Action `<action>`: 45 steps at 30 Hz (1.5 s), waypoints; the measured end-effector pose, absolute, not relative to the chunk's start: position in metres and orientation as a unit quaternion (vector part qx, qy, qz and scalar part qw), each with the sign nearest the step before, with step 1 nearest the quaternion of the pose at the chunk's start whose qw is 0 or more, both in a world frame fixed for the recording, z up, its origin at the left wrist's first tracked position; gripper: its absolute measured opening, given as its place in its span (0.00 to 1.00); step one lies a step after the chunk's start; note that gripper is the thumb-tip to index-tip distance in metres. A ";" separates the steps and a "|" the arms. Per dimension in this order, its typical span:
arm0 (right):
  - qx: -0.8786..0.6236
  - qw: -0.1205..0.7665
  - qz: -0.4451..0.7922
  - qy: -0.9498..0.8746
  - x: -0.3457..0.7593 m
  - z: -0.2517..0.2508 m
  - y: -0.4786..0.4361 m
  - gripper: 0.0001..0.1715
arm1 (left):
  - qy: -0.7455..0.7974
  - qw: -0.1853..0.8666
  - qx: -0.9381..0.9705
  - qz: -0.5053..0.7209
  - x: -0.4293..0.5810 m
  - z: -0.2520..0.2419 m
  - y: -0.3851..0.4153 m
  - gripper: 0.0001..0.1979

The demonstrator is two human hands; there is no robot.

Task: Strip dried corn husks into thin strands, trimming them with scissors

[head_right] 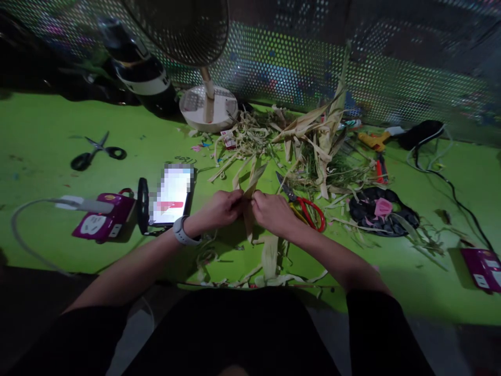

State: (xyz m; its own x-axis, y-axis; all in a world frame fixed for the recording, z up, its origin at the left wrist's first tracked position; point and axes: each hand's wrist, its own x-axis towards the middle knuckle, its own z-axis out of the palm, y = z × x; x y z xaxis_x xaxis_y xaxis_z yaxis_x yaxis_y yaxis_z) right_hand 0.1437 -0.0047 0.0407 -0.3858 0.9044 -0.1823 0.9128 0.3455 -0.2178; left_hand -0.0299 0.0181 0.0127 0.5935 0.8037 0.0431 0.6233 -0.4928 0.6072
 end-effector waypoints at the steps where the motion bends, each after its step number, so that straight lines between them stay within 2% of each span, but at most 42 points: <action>1: 0.554 0.016 -0.139 0.820 0.143 0.039 -0.005 0.14 | 0.426 0.272 0.848 0.161 -0.029 0.013 0.017 0.05; 5: 0.561 0.006 -0.139 0.816 0.138 0.034 -0.004 0.13 | 0.438 0.267 0.845 0.149 -0.028 0.015 0.016 0.06; 8: 0.582 -0.055 -0.157 0.796 0.147 0.048 -0.001 0.11 | 0.473 0.265 0.823 0.171 -0.036 0.021 0.023 0.06; 10: 0.615 -0.154 -0.161 0.756 0.169 0.070 0.001 0.09 | 0.519 0.277 0.776 0.226 -0.045 0.027 0.032 0.08; 13: 0.650 -0.415 -0.089 0.630 0.221 0.114 0.005 0.02 | 0.571 0.292 0.701 0.311 -0.059 0.037 0.045 0.10; 14: 0.644 -0.499 -0.060 0.576 0.239 0.126 0.007 0.02 | 0.584 0.286 0.686 0.325 -0.062 0.039 0.048 0.10; 17: 0.604 -0.638 -0.021 0.478 0.270 0.142 0.015 0.12 | 0.580 0.325 0.667 0.335 -0.069 0.039 0.054 0.09; 19: 0.611 -0.592 -0.142 0.506 0.265 0.132 0.019 0.09 | 0.549 0.412 0.663 0.299 -0.072 0.036 0.056 0.08; 21: 0.608 -0.444 -0.335 0.566 0.240 0.109 0.022 0.05 | 0.525 0.483 0.654 0.249 -0.073 0.032 0.058 0.09; 23: 0.546 -0.323 -0.495 0.593 0.205 0.082 0.024 0.10 | 0.519 0.515 0.648 0.213 -0.073 0.029 0.060 0.12; 25: 0.502 -0.249 -0.577 0.594 0.174 0.059 0.026 0.12 | 0.525 0.525 0.644 0.184 -0.072 0.030 0.060 0.13; 27: 0.484 -0.206 -0.605 0.598 0.155 0.044 0.030 0.13 | 0.533 0.533 0.639 0.152 -0.070 0.032 0.060 0.12; 30: 0.479 -0.185 -0.583 0.630 0.147 0.029 0.035 0.11 | 0.537 0.519 0.654 0.123 -0.067 0.033 0.058 0.12; 34: 0.550 -0.180 -0.448 0.682 0.149 0.017 0.042 0.14 | 0.544 0.403 0.729 0.104 -0.066 0.032 0.057 0.14; 38: 0.609 -0.118 -0.307 0.722 0.142 0.017 0.043 0.17 | 0.545 0.315 0.770 0.105 -0.062 0.034 0.051 0.13; 40: 0.634 -0.074 -0.242 0.731 0.137 0.021 0.042 0.22 | 0.552 0.274 0.777 0.129 -0.058 0.036 0.046 0.17; 43: 0.642 -0.011 -0.211 0.737 0.135 0.023 0.039 0.27 | 0.533 0.250 0.800 0.118 -0.049 0.032 0.038 0.24; 45: 0.636 0.003 -0.202 0.744 0.138 0.020 0.038 0.25 | 0.509 0.240 0.824 0.074 -0.044 0.024 0.036 0.18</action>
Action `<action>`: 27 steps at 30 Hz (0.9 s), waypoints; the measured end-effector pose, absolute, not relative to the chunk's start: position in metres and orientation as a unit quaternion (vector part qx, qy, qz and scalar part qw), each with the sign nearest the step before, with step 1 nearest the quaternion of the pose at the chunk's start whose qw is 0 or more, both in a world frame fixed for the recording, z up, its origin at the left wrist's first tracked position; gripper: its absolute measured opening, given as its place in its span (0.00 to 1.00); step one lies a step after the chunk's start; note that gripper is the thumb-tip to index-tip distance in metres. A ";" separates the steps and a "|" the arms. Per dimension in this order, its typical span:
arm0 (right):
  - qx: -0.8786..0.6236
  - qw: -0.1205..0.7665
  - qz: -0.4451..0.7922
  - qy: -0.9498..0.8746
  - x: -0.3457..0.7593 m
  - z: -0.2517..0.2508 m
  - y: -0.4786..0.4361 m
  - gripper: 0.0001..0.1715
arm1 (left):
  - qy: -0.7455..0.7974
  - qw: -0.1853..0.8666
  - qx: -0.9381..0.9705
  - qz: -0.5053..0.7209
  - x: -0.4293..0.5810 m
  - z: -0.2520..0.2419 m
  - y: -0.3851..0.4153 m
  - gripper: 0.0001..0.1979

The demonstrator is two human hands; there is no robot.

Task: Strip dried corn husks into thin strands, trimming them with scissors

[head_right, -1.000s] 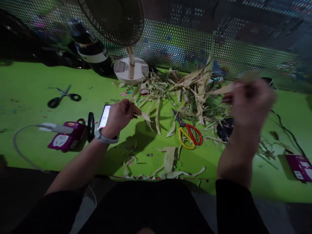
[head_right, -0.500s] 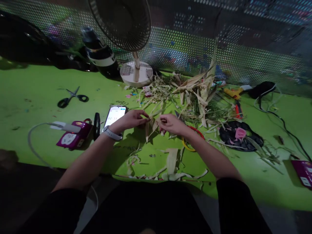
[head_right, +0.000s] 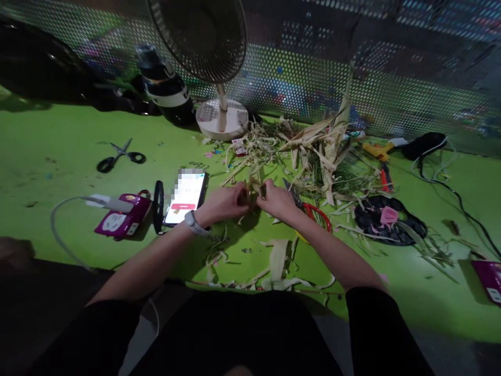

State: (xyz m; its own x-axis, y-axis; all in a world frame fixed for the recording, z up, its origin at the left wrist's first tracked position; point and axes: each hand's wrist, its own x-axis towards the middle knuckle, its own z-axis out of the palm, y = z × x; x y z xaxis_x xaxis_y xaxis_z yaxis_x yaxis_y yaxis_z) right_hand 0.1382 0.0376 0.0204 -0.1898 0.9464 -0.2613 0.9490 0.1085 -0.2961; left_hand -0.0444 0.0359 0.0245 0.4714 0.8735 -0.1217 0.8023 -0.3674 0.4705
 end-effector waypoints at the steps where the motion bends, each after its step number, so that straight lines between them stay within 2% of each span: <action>1: 0.632 0.009 -0.197 0.749 0.141 0.019 0.037 0.22 | 0.507 0.226 0.830 0.056 -0.042 0.020 0.036 0.15; 4: 0.616 0.014 -0.208 0.760 0.154 0.016 0.034 0.16 | 0.528 0.185 0.828 0.042 -0.038 0.011 0.036 0.12; 6: 0.628 -0.026 -0.235 0.741 0.167 0.018 0.033 0.15 | 0.542 0.181 0.819 0.051 -0.037 0.010 0.037 0.12; 9: 0.678 -0.166 -0.260 0.668 0.188 0.029 0.036 0.13 | 0.543 0.207 0.806 0.110 -0.037 0.015 0.036 0.10; 12: 0.688 -0.315 -0.314 0.574 0.207 0.049 0.039 0.11 | 0.529 0.234 0.783 0.230 -0.039 0.020 0.034 0.10; 15: 0.649 -0.386 -0.447 0.480 0.210 0.067 0.035 0.10 | 0.484 0.309 0.749 0.330 -0.038 0.020 0.032 0.12; 18: 0.589 -0.386 -0.570 0.423 0.198 0.072 0.023 0.15 | 0.430 0.430 0.700 0.375 -0.032 0.020 0.028 0.15; 21: 0.535 -0.331 -0.636 0.448 0.178 0.067 0.006 0.16 | 0.379 0.541 0.631 0.408 -0.026 0.021 0.023 0.17; 23: 0.522 -0.295 -0.611 0.517 0.167 0.061 -0.006 0.15 | 0.359 0.587 0.589 0.423 -0.024 0.021 0.021 0.17; 27: 0.541 -0.274 -0.464 0.645 0.157 0.053 -0.019 0.13 | 0.359 0.637 0.533 0.426 -0.025 0.019 0.020 0.15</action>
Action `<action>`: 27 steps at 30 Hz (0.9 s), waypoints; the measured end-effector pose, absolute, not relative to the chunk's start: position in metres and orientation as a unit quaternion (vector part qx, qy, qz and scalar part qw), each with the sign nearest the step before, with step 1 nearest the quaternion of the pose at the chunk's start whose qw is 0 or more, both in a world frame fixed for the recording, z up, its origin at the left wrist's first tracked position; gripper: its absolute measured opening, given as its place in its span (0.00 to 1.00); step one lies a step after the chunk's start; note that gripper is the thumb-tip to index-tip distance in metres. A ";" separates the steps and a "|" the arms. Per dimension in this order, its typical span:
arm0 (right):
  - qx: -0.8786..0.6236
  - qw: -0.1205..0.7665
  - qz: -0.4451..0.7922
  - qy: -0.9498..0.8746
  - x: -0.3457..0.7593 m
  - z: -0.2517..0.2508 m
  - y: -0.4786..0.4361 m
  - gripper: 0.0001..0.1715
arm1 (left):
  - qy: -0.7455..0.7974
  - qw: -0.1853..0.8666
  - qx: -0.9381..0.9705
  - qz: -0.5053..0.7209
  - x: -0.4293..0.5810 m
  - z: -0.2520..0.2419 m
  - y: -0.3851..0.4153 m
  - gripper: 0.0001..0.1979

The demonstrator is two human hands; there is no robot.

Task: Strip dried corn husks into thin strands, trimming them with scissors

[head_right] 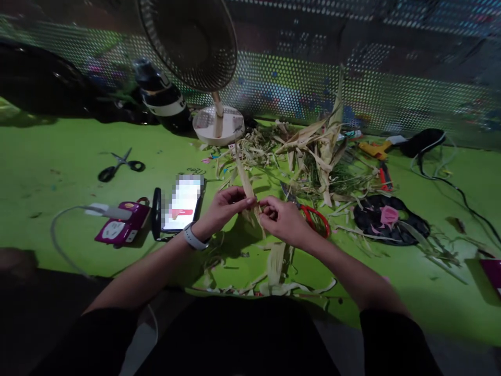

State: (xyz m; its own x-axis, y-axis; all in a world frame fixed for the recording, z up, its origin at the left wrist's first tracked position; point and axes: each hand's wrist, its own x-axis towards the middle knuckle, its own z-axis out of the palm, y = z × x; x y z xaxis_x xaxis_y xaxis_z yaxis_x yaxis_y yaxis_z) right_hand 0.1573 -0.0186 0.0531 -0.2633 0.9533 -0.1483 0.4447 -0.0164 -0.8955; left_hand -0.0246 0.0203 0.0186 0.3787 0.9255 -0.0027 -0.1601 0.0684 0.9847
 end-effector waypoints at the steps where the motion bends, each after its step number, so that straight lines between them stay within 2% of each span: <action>1: -0.545 0.270 0.450 -0.654 0.157 0.053 -0.019 0.13 | 0.359 0.648 0.523 0.422 -0.025 0.018 0.021 0.16; 9: -0.546 0.277 0.506 -0.608 0.158 0.050 -0.009 0.06 | 0.331 0.698 0.485 0.409 -0.026 0.018 0.023 0.24; 12: -0.545 0.281 0.463 -0.640 0.154 0.045 -0.014 0.05 | 0.325 0.703 0.482 0.410 -0.022 0.018 0.019 0.22; 16: -0.565 0.275 0.346 -0.697 0.150 0.042 -0.022 0.07 | 0.362 0.672 0.506 0.402 -0.018 0.014 0.016 0.23; 18: -0.574 0.288 0.334 -0.690 0.150 0.043 -0.022 0.07 | 0.366 0.667 0.511 0.400 -0.018 0.013 0.017 0.22; 23: -0.578 0.339 0.448 -0.593 0.156 0.047 -0.014 0.07 | 0.348 0.699 0.464 0.418 -0.023 0.012 0.023 0.20; 27: -0.552 0.328 0.493 -0.588 0.158 0.045 -0.008 0.07 | 0.351 0.691 0.478 0.413 -0.023 0.012 0.022 0.17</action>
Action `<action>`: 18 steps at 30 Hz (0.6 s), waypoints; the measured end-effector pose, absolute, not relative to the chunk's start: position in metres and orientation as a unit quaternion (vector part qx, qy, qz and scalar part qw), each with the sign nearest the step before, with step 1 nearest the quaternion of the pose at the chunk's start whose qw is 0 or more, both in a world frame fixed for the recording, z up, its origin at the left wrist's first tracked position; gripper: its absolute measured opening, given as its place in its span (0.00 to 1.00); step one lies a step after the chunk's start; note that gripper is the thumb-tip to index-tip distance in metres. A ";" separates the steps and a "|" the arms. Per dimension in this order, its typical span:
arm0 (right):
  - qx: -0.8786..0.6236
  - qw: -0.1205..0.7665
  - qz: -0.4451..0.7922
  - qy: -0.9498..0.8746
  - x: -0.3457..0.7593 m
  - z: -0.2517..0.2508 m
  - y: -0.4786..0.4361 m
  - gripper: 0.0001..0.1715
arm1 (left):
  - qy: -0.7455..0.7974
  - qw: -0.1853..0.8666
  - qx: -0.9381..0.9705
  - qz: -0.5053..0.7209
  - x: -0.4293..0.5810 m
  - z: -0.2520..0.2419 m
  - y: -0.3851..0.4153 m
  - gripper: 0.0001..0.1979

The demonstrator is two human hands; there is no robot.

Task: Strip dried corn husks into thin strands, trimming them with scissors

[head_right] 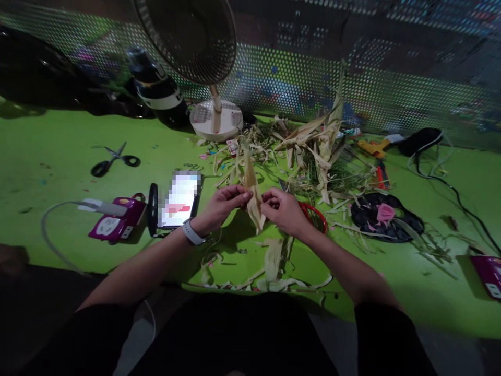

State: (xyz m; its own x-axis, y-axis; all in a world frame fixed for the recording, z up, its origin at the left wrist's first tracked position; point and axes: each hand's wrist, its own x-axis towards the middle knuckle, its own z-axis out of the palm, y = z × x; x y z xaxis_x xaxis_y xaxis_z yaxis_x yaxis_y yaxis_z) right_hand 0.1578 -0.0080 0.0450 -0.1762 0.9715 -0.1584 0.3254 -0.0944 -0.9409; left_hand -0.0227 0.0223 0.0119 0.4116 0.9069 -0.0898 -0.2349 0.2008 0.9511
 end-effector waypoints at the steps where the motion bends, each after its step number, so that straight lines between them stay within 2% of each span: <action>1: -0.541 0.319 0.507 -0.591 0.158 0.044 -0.007 0.06 | 0.356 0.686 0.484 0.411 -0.022 0.012 0.022 0.18; 7: -0.522 0.313 0.568 -0.555 0.155 0.044 -0.005 0.11 | 0.395 0.656 0.474 0.435 -0.020 0.011 0.022 0.20; 14: -0.545 0.370 0.547 -0.516 0.162 0.055 0.000 0.13 | 0.339 0.724 0.525 0.293 -0.023 0.012 0.020 0.21; 18: -0.551 0.397 0.539 -0.498 0.165 0.056 0.002 0.17 | 0.326 0.743 0.515 0.275 -0.024 0.017 0.018 0.21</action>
State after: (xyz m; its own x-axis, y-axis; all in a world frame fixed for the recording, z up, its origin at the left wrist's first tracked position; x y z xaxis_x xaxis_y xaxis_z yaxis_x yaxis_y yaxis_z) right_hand 0.1651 0.0024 0.0563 -0.0769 0.9770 -0.1987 0.1210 -0.1887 -0.9746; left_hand -0.0243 0.0182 0.0169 0.6364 0.7450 -0.2001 -0.0737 0.3170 0.9456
